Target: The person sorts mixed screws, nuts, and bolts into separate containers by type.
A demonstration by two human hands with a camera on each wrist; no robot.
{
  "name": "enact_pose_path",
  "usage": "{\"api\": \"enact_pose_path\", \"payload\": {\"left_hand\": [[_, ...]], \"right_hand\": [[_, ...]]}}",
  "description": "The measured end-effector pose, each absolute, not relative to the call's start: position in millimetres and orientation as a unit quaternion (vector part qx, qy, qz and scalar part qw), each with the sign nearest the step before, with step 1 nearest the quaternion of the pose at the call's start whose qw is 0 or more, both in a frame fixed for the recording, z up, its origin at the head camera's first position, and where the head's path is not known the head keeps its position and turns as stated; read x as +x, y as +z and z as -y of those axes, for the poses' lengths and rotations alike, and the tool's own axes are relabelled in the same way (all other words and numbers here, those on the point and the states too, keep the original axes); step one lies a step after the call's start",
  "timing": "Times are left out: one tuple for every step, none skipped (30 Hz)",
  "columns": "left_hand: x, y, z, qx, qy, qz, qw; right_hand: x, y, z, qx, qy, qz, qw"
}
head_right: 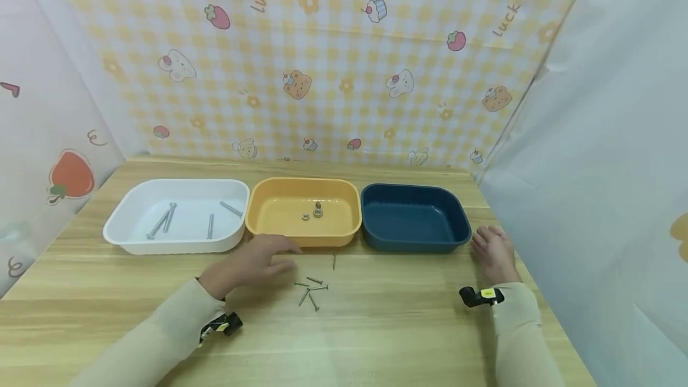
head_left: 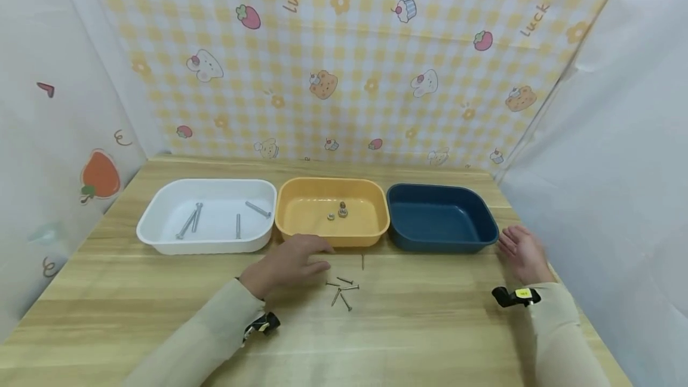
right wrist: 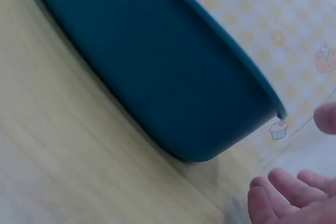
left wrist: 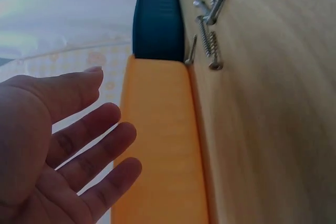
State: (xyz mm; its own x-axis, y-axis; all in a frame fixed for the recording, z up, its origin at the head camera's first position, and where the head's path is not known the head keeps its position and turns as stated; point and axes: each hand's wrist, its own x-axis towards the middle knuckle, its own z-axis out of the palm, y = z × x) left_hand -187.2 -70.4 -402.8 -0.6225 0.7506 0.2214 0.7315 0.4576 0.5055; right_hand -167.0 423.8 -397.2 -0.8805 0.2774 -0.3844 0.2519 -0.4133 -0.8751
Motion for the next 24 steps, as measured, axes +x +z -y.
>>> {"api": "enact_pose_path", "payload": {"left_hand": [[-187, -404, 67, 0.429, 0.29, -0.855, 0.03], [-186, -406, 65, 0.423, 0.294, -0.856, 0.042], [-186, -408, 62, 0.421, 0.295, -0.857, 0.05], [-185, -409, 59, 0.417, 0.294, -0.858, 0.061], [-184, -411, 57, 0.414, 0.291, -0.86, 0.069], [-184, -412, 56, 0.411, 0.287, -0.862, 0.077], [-183, -413, 55, 0.409, 0.284, -0.863, 0.084], [-182, -414, 54, 0.407, 0.28, -0.865, 0.09], [-182, -415, 54, 0.405, 0.277, -0.866, 0.096], [-181, -415, 54, 0.403, 0.275, -0.867, 0.101], [-181, -415, 54, 0.403, 0.273, -0.868, 0.102], [-181, -415, 55, 0.401, 0.273, -0.868, 0.104], [-180, -415, 55, 0.4, 0.273, -0.868, 0.106], [-180, -415, 56, 0.4, 0.272, -0.868, 0.107], [-180, -415, 56, 0.401, 0.272, -0.868, 0.108], [-179, -415, 57, 0.404, 0.271, -0.867, 0.107], [-179, -415, 57, 0.405, 0.27, -0.867, 0.107], [-179, -415, 57, 0.406, 0.269, -0.867, 0.108], [-179, -415, 56, 0.407, 0.268, -0.866, 0.107], [-180, -415, 56, 0.409, 0.267, -0.866, 0.107], [-180, -414, 56, 0.41, 0.267, -0.865, 0.107], [-180, -414, 56, 0.411, 0.268, -0.865, 0.108], [-180, -414, 56, 0.411, 0.27, -0.864, 0.11], [-180, -413, 55, 0.411, 0.27, -0.864, 0.111]], "right_hand": [[-168, -399, -424, -0.235, 0.806, 0.543, 0.001], [-168, -401, -424, -0.223, 0.808, 0.545, -0.006], [-168, -402, -423, -0.214, 0.809, 0.548, -0.011], [-168, -403, -422, -0.205, 0.807, 0.554, -0.013], [-168, -405, -421, -0.197, 0.804, 0.561, -0.012], [-168, -406, -419, -0.191, 0.8, 0.568, -0.009], [-168, -407, -417, -0.185, 0.797, 0.576, -0.006], [-169, -408, -415, -0.181, 0.792, 0.583, -0.001], [-169, -408, -413, -0.175, 0.785, 0.594, 0.003], [-169, -409, -411, -0.168, 0.779, 0.604, 0.008], [-170, -410, -409, -0.162, 0.772, 0.615, 0.013], [-170, -410, -407, -0.155, 0.765, 0.625, 0.017], [-170, -411, -405, -0.147, 0.76, 0.633, 0.021], [-170, -411, -405, -0.141, 0.755, 0.64, 0.025], [-170, -411, -404, -0.136, 0.752, 0.644, 0.028], [-170, -412, -403, -0.134, 0.75, 0.646, 0.032], [-169, -412, -403, -0.136, 0.747, 0.65, 0.035], [-169, -412, -403, -0.136, 0.745, 0.652, 0.037], [-169, -413, -403, -0.138, 0.743, 0.654, 0.038], [-168, -413, -402, -0.141, 0.738, 0.658, 0.039], [-168, -413, -402, -0.144, 0.733, 0.663, 0.04], [-168, -414, -401, -0.146, 0.731, 0.666, 0.041], [-169, -414, -400, -0.148, 0.73, 0.666, 0.041], [-169, -414, -399, -0.149, 0.73, 0.666, 0.041]]}}
